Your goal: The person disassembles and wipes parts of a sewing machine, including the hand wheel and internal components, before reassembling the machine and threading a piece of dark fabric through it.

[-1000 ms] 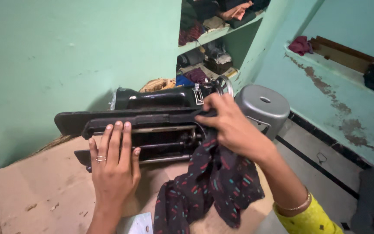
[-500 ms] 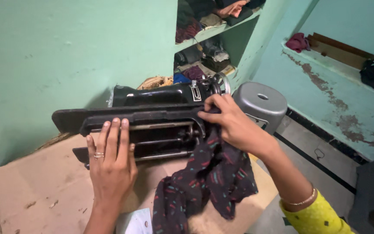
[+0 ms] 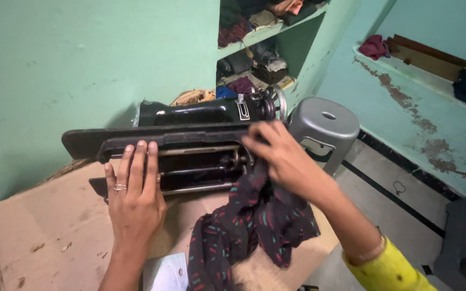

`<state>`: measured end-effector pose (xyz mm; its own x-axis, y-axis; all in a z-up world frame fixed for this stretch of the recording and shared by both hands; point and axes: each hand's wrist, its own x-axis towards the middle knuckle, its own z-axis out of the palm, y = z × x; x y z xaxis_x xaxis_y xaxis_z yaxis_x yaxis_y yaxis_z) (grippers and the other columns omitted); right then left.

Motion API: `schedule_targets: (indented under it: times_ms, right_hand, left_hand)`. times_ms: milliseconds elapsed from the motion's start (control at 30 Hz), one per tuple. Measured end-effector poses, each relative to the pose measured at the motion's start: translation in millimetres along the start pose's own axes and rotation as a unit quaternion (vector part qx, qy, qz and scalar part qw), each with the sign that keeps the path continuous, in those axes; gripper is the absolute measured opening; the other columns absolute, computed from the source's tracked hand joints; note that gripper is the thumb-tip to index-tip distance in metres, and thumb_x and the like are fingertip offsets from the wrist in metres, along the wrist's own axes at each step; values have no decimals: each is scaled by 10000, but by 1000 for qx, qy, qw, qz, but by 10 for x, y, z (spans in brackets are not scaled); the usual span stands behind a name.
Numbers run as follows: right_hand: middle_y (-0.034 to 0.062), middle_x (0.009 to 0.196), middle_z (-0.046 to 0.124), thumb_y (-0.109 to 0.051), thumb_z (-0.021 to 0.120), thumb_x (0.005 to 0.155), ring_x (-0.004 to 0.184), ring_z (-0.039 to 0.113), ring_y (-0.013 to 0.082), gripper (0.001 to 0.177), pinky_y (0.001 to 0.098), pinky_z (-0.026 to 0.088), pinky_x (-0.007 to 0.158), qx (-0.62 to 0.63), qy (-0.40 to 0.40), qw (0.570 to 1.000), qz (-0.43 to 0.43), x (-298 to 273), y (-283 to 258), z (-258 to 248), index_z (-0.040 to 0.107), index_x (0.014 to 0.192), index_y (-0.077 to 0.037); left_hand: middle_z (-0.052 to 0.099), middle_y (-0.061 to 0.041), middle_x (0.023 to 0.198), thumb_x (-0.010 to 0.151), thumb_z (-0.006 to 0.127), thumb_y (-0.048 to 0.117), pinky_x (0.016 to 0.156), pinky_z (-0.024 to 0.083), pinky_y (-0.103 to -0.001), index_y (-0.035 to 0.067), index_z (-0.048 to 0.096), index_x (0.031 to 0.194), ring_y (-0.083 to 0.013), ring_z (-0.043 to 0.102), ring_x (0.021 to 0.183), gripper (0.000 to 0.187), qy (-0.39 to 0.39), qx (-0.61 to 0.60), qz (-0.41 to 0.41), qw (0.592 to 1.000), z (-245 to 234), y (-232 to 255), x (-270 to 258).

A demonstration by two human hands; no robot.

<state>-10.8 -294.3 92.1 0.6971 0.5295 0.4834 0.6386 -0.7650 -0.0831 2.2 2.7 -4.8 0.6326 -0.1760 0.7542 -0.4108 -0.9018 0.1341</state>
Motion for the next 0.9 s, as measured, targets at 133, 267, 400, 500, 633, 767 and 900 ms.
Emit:
schedule_targets:
  times_ms: [133, 267, 400, 500, 633, 767, 900]
  right_hand:
    - [143, 1235, 590, 153, 509, 674, 1113, 529, 340, 625, 415, 454, 1010, 54, -11, 998, 38, 89, 65, -5, 682, 1254, -2]
    - [133, 1261, 596, 141, 502, 665, 1114, 532, 326, 610, 409, 453, 976, 47, -10, 998, 51, -182, -140, -19, 681, 1231, 2]
    - [154, 1242, 582, 111, 540, 659, 1074, 504, 353, 589, 415, 441, 990, -11, 6, 1000, 13, -138, -156, -17, 669, 1229, 39]
    - [138, 1208, 583, 106, 558, 696, 1037, 503, 345, 562, 400, 451, 973, -33, -6, 999, 17, 80, -99, 0, 662, 1244, 43]
    - [119, 1169, 575, 109, 547, 661, 1007, 507, 336, 601, 394, 457, 953, -23, -50, 998, 39, 253, -161, -132, 678, 1240, 14]
    - [141, 1155, 552, 89, 579, 631, 1044, 512, 347, 611, 411, 459, 930, -74, -86, 991, 75, 133, -538, -391, 649, 1236, 45]
    - [177, 1194, 546, 72, 600, 615, 1086, 517, 376, 635, 422, 457, 933, -102, 1, 992, 80, 26, -1059, -384, 628, 1249, 63]
  left_hand:
    - [509, -112, 1552, 928, 534, 50, 1264, 235, -543, 74, 508, 1544, -275, 432, 1470, 617, -12, 5, 3, 1000, -62, -10, 23]
    - [512, -124, 1543, 835, 534, 15, 1255, 240, -549, 60, 515, 1531, -297, 432, 1466, 697, -19, 3, 5, 1000, -90, -7, 31]
    - [512, -127, 1551, 840, 538, -3, 1274, 248, -553, 47, 509, 1544, -312, 427, 1486, 707, -14, 4, 5, 1000, -36, -3, 14]
    - [505, -117, 1579, 894, 536, -3, 1298, 219, -554, 62, 500, 1573, -299, 414, 1512, 683, -21, -1, 0, 1000, -22, -20, -18]
    - [477, -114, 1590, 948, 559, 62, 1275, 137, -588, 65, 486, 1569, -298, 375, 1515, 625, -2, -17, 9, 1000, 20, -62, -44]
    - [445, -82, 1633, 942, 555, 57, 1297, 115, -582, 91, 464, 1595, -287, 331, 1557, 661, -12, -9, 9, 1000, 79, -123, -94]
    - [417, -65, 1647, 847, 564, 54, 1274, 103, -612, 117, 447, 1590, -296, 293, 1568, 754, -19, -9, 12, 1000, 101, -170, -76]
